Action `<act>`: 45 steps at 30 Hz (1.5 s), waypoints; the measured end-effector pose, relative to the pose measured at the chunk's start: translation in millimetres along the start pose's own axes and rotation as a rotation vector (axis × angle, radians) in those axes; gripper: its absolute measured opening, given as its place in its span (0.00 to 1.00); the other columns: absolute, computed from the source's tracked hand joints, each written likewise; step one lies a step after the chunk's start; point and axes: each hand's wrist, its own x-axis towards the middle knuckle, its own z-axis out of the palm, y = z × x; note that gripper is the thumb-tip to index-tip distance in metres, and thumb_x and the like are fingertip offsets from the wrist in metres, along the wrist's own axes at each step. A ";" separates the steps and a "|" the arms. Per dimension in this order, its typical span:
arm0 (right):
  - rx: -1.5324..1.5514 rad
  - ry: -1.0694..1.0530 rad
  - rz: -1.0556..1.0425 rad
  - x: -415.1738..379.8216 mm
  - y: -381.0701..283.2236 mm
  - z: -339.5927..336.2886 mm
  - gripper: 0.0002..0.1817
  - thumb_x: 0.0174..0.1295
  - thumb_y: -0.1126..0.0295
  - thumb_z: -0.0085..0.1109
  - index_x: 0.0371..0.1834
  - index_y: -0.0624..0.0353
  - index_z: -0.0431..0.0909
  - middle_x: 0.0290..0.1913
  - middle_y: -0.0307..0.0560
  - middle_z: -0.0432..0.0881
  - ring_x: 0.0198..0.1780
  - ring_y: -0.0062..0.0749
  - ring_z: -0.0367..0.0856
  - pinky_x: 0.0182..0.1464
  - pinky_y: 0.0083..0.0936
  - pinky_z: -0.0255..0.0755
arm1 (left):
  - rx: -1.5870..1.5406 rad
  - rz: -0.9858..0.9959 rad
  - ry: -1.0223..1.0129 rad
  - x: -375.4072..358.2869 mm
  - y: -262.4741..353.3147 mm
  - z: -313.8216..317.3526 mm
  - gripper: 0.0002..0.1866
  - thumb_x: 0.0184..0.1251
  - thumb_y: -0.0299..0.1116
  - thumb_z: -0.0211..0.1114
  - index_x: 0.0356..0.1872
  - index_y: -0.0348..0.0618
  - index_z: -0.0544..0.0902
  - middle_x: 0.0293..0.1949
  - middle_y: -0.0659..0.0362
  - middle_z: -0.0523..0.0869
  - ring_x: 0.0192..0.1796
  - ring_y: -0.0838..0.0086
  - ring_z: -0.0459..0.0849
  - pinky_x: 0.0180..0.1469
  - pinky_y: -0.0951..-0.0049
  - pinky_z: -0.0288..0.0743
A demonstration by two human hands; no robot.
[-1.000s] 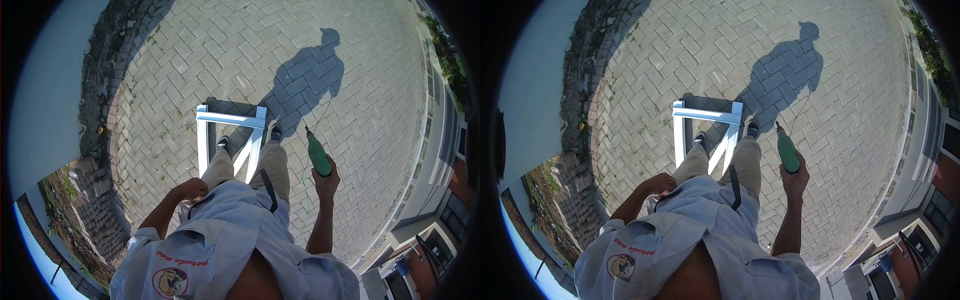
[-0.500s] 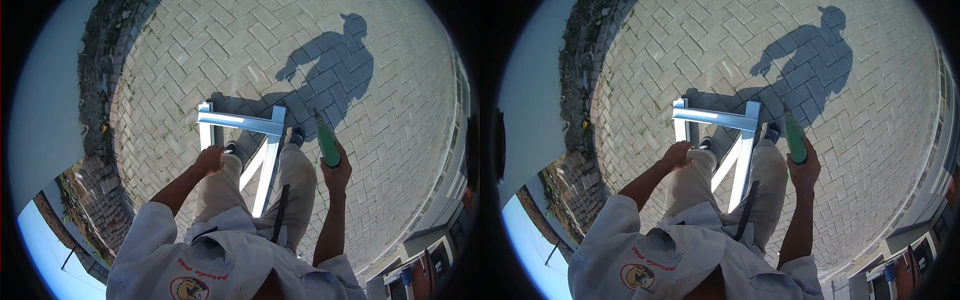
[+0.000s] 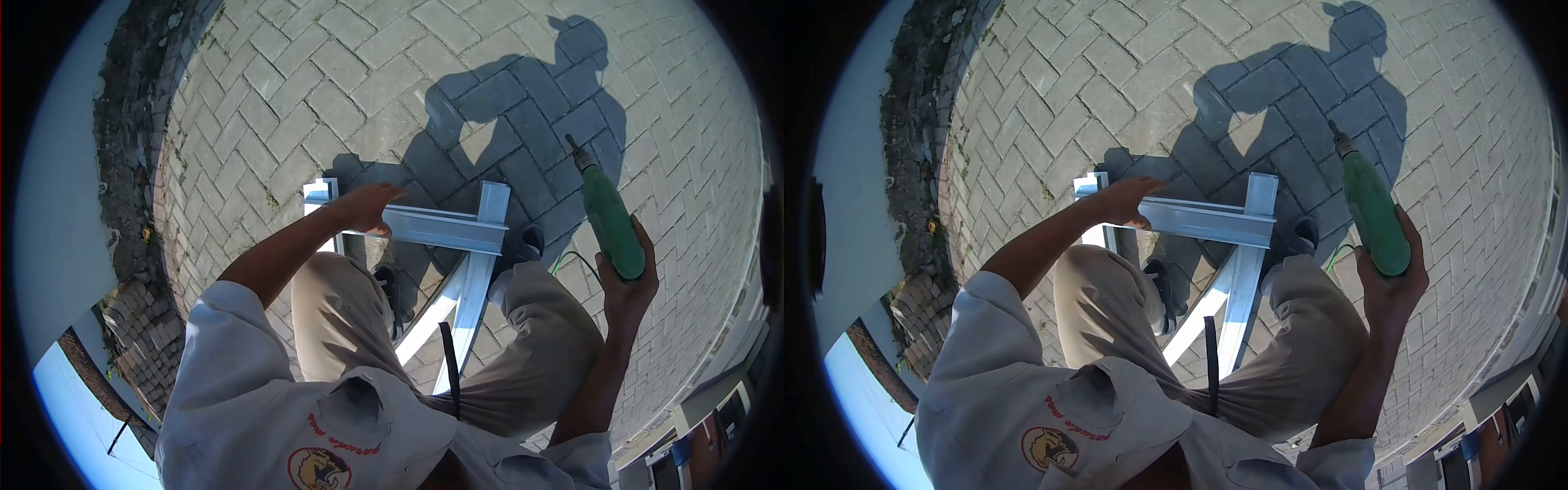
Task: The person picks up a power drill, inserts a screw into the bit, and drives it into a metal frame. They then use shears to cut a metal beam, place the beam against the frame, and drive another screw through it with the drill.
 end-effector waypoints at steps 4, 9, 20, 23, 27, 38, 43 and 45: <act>-0.060 0.074 0.107 -17.7 0.0 -13.7 0.39 0.55 0.84 0.69 0.75 0.67 0.74 0.67 0.53 0.82 0.62 0.37 0.83 0.65 0.33 0.77 | 0.226 0.012 -0.037 -25.7 -61.4 -3.1 0.58 0.48 0.39 0.87 0.82 0.45 0.64 0.73 0.43 0.74 0.75 0.46 0.74 0.75 0.50 0.70; -0.047 0.123 -0.112 -33.5 -4.0 -17.0 0.30 0.68 0.74 0.69 0.74 0.62 0.77 0.61 0.47 0.83 0.55 0.28 0.80 0.59 0.23 0.74 | 0.384 0.072 0.217 -16.5 -118.3 84.9 0.44 0.74 0.47 0.67 0.86 0.54 0.57 0.80 0.44 0.65 0.86 0.46 0.57 0.86 0.40 0.46; -0.030 0.135 0.021 -30.6 -2.2 -8.3 0.35 0.66 0.67 0.75 0.76 0.62 0.74 0.59 0.45 0.83 0.54 0.30 0.80 0.58 0.26 0.73 | 0.463 0.030 0.679 -31.9 -124.3 148.4 0.39 0.75 0.59 0.60 0.83 0.56 0.66 0.76 0.43 0.71 0.85 0.44 0.59 0.85 0.31 0.38; -0.026 0.131 0.015 -28.1 -2.9 2.8 0.36 0.66 0.62 0.75 0.76 0.59 0.74 0.52 0.45 0.84 0.44 0.28 0.80 0.46 0.24 0.72 | 0.382 0.011 0.757 -26.3 -121.1 153.9 0.34 0.75 0.53 0.60 0.79 0.54 0.71 0.66 0.46 0.76 0.81 0.48 0.66 0.84 0.33 0.42; -0.092 0.077 0.095 -23.8 -2.7 -1.0 0.35 0.66 0.62 0.74 0.76 0.58 0.74 0.48 0.44 0.83 0.43 0.28 0.79 0.44 0.25 0.71 | 0.301 -0.011 0.769 -23.4 -115.8 154.8 0.27 0.77 0.47 0.59 0.73 0.52 0.75 0.57 0.49 0.79 0.72 0.53 0.74 0.83 0.36 0.49; -0.070 0.148 0.107 -17.7 12.4 -2.4 0.32 0.64 0.61 0.76 0.69 0.60 0.79 0.49 0.47 0.85 0.46 0.32 0.81 0.48 0.31 0.74 | 0.273 -0.026 0.814 -13.4 -116.6 167.7 0.23 0.78 0.45 0.56 0.70 0.54 0.77 0.52 0.51 0.80 0.66 0.56 0.77 0.78 0.45 0.57; -0.023 0.184 0.101 -22.3 -4.6 15.5 0.32 0.63 0.61 0.78 0.68 0.61 0.79 0.45 0.47 0.85 0.41 0.32 0.81 0.41 0.31 0.75 | 0.266 0.007 0.901 -14.0 -118.6 167.7 0.21 0.78 0.44 0.55 0.67 0.53 0.78 0.49 0.52 0.80 0.61 0.58 0.79 0.75 0.47 0.60; -0.005 0.203 0.093 -20.6 -6.3 21.7 0.32 0.62 0.61 0.78 0.68 0.61 0.79 0.43 0.47 0.85 0.40 0.32 0.81 0.39 0.30 0.75 | 0.247 0.002 0.895 -14.2 -117.6 167.2 0.20 0.78 0.43 0.55 0.65 0.52 0.79 0.48 0.52 0.80 0.60 0.58 0.80 0.74 0.47 0.61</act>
